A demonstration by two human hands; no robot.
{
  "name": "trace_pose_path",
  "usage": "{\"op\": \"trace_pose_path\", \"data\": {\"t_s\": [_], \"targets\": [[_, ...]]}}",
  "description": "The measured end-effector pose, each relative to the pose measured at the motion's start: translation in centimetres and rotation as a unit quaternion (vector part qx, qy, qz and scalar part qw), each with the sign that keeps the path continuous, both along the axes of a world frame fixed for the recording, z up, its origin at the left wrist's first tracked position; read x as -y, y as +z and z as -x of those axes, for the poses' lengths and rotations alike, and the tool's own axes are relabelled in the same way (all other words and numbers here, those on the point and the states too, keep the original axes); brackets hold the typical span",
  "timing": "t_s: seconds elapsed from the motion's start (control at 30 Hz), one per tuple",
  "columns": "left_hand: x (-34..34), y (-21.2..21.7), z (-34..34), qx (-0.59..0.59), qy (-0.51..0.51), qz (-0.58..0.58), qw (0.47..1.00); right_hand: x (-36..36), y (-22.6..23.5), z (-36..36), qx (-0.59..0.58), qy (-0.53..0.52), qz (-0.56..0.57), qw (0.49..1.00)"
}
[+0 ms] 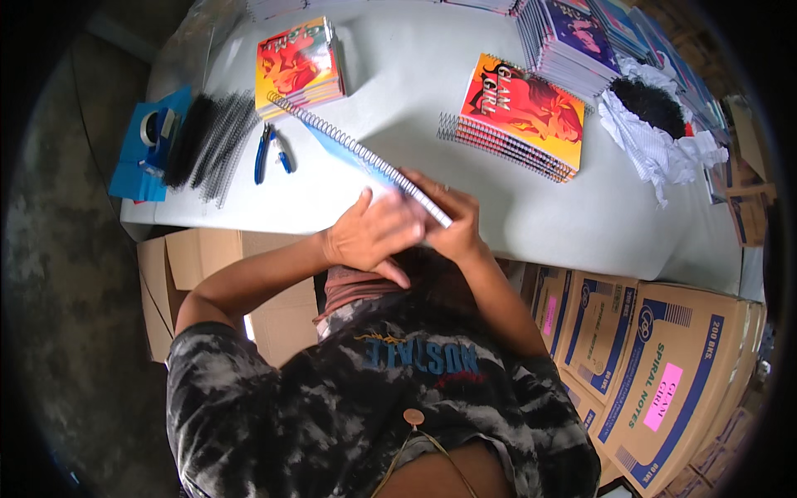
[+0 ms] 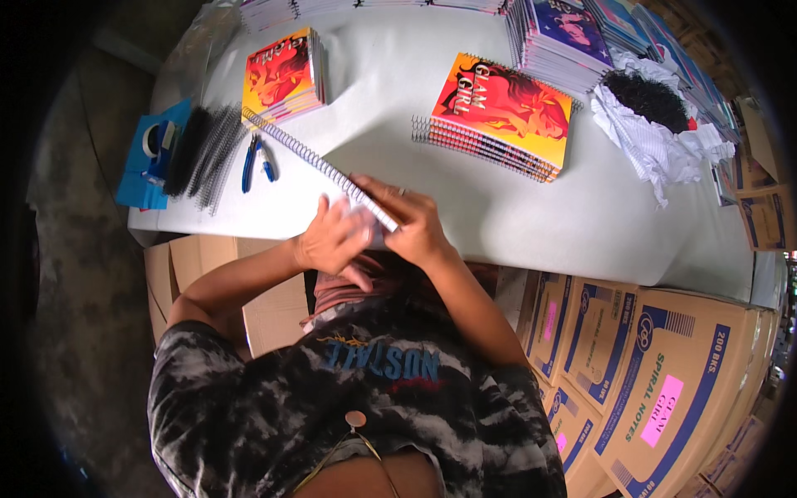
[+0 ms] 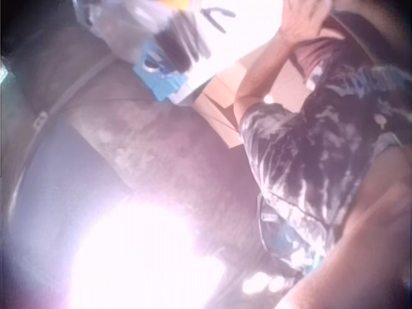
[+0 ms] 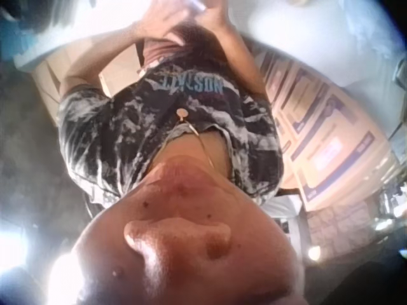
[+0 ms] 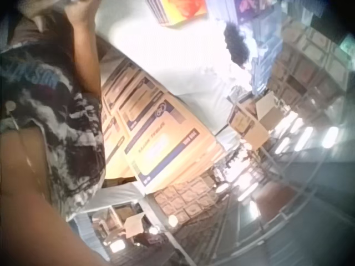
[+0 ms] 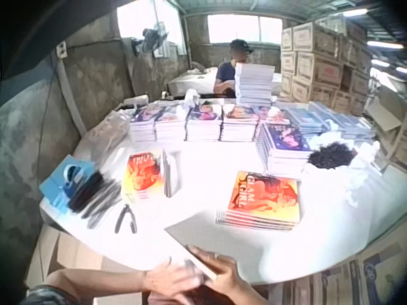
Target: The person assembles spiral-bound notebooks by inserting metal spirals into the punched holes of the covers and pages. They use pliers to secure the spirals and repeatedly flip through the pages to check alignment. The person also retrieves notebooks from a cardboard box and stacks them on the table.
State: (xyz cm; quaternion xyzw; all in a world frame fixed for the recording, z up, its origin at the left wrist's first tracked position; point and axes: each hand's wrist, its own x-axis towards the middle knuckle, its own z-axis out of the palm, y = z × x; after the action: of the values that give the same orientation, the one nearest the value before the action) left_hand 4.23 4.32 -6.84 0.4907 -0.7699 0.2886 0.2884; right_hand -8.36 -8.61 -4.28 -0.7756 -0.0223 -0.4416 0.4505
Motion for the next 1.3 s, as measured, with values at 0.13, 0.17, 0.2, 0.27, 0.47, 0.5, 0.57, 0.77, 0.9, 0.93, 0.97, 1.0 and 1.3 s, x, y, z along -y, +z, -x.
{"op": "trace_pose_path", "data": {"t_s": [0.13, 0.17, 0.2, 0.27, 0.47, 0.5, 0.57, 0.77, 0.9, 0.93, 0.97, 1.0, 1.3], "targets": [[3.3, 1.9, -0.7, -0.230, 0.060, 0.087, 0.967, -0.2, 0.5, -0.9, -0.011, 0.032, 0.043, 0.999], [2.6, 2.0, -0.2, -0.214, 0.071, 0.041, 0.973, -0.6, -0.1, -0.4, -0.033, 0.031, 0.007, 0.999], [2.8, 2.9, 0.4, -0.197, 0.075, 0.004, 0.978, -0.4, -0.6, -0.1, -0.055, 0.025, -0.019, 0.998], [0.9, 1.6, 1.3, -0.096, 0.030, -0.072, 0.992, -0.1, -0.1, -0.3, -0.029, 0.023, -0.057, 0.998], [2.6, 5.7, 1.2, -0.100, 0.101, -0.075, 0.987, -0.6, -0.3, -0.2, -0.065, 0.085, -0.054, 0.993], [2.9, 5.7, 2.0, -0.146, 0.073, -0.113, 0.980, -0.2, -1.2, 0.0, -0.055, 0.122, -0.102, 0.986], [0.8, 1.2, 3.4, -0.107, 0.007, -0.085, 0.991, -0.5, 0.2, -0.7, -0.023, 0.015, -0.109, 0.994], [0.3, 13.1, 4.3, -0.429, 0.035, -0.080, 0.899, -0.1, 7.6, -0.5, 0.026, -0.022, 0.107, 0.994], [1.2, 14.0, 1.2, -0.681, 0.126, -0.122, 0.711, 3.0, 11.2, 0.1, -0.227, -0.019, 0.046, 0.973], [2.1, 13.2, 0.6, -0.726, 0.091, -0.146, 0.666, 3.5, 10.8, -0.2, -0.245, 0.004, -0.023, 0.969], [2.6, 12.3, 0.0, -0.777, 0.005, -0.156, 0.610, 3.8, 9.9, -0.4, -0.263, 0.027, -0.091, 0.960], [3.0, 11.9, -0.4, -0.786, -0.013, -0.174, 0.593, 3.9, 8.5, -0.6, -0.217, 0.032, -0.152, 0.964], [4.8, 11.4, -3.7, -0.666, -0.073, -0.314, 0.672, 2.0, 7.1, -0.2, -0.180, -0.079, -0.153, 0.968]]}}
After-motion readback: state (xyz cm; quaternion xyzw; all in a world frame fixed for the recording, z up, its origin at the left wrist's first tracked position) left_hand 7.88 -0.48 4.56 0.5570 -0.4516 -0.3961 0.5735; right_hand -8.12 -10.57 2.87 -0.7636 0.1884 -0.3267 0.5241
